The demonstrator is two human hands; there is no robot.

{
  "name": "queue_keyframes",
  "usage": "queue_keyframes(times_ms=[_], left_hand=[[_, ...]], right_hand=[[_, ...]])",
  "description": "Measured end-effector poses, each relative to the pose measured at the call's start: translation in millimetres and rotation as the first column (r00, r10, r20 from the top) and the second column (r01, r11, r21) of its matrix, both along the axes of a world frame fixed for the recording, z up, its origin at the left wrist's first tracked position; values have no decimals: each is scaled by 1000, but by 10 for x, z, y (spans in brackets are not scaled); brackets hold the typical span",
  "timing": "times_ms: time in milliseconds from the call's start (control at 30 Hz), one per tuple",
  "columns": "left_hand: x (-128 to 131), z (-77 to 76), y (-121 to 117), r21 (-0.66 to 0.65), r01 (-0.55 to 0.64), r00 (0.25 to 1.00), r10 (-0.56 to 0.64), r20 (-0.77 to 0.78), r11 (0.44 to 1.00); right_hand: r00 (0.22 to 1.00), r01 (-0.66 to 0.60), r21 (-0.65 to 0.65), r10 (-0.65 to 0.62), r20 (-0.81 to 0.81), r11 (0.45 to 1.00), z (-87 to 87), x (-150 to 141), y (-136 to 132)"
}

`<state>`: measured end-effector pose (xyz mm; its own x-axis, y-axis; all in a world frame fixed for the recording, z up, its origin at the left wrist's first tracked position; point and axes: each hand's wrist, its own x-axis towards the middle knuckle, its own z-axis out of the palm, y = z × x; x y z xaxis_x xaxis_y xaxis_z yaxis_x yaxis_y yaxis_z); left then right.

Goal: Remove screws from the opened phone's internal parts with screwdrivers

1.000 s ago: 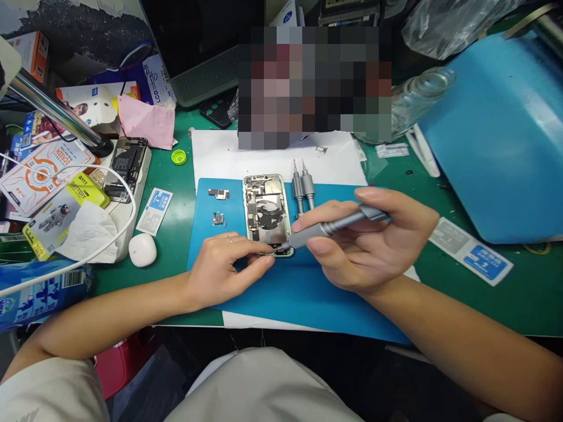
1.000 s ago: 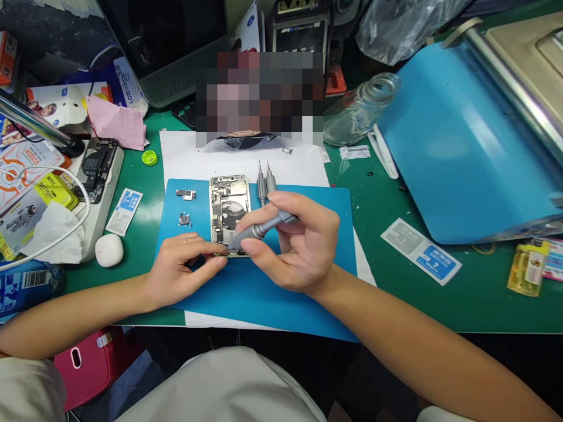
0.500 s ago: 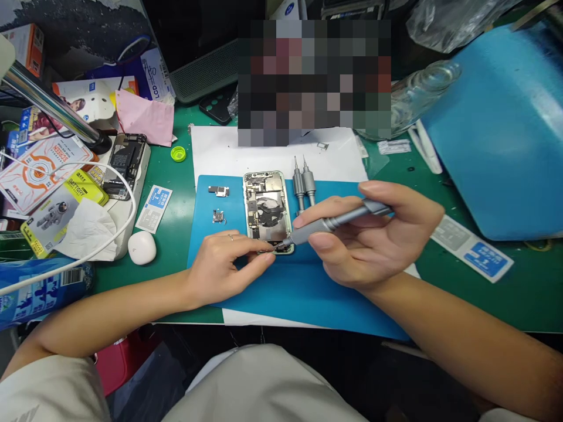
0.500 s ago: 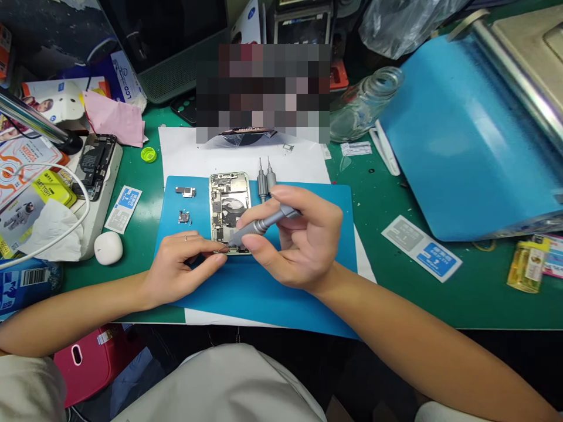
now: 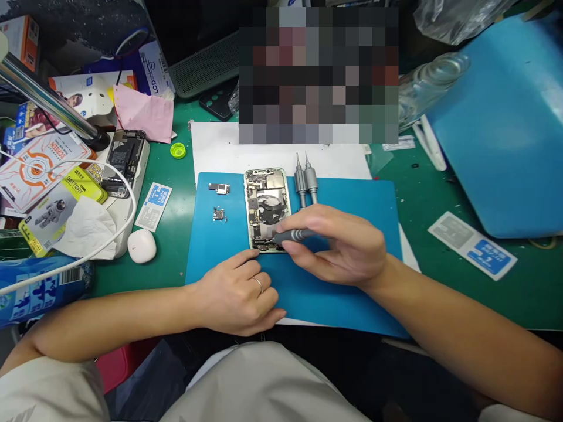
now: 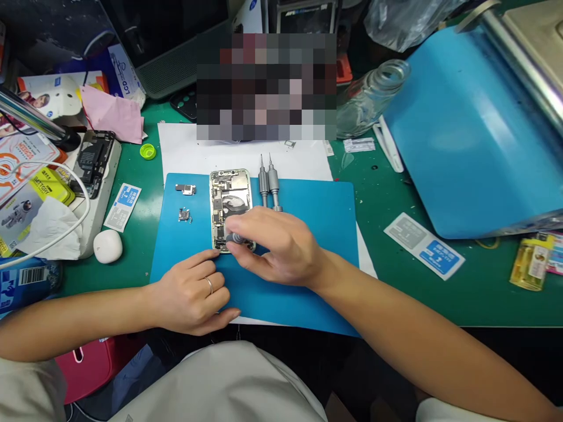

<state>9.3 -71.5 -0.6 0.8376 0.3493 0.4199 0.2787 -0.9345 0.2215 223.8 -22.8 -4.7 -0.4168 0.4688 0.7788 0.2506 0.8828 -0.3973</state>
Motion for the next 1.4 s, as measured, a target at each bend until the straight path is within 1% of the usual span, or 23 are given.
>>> queue_keyframes(times_ms=[100,233,433,533,600,667,833,967,1100,1233,1300,1400], left_hand=[[-4,-24,3,18,-13,1000,13,-9,1000],[-5,-42,24,22,-1,1000,2,-7,1000],[-10,-46,35,15,-8,1000,8,1,1000],[-12,-48,31,25,-12,1000,12,6,1000],[-12,-49,29,27,-12,1000,12,8,1000],[-12,-50,29,26,-13,1000,13,7,1000],[-11,-51,30,22,-16,1000,16,-4,1000],[-10,-50,35,14,-12,1000,12,-4,1000],[-14,-48,37,15,-11,1000,11,-7,1000],[-14,-46,34,22,-19,1000,19,-3,1000],[-14,-46,34,23,-18,1000,19,-4,1000],[-14,-51,36,20,-8,1000,8,-5,1000]], right_hand=[[998,2,-40,0,58,999,3,5,-28],[996,5,-124,7,90,992,-22,8,-39],[998,-21,-147,29,55,989,-92,10,-34],[994,13,-230,12,109,973,-74,6,-54],[991,29,-257,6,133,966,-56,2,-65],[990,36,-254,1,142,967,-51,0,-69],[996,3,-195,14,85,981,-93,1,-58],[994,21,-203,0,105,979,-107,-2,-52],[997,10,-193,5,80,981,-98,-4,-53],[992,44,-216,-17,125,975,-78,-5,-58],[991,38,-179,-14,135,983,-72,-10,-53],[994,-40,-77,48,94,996,-60,-17,-37]])
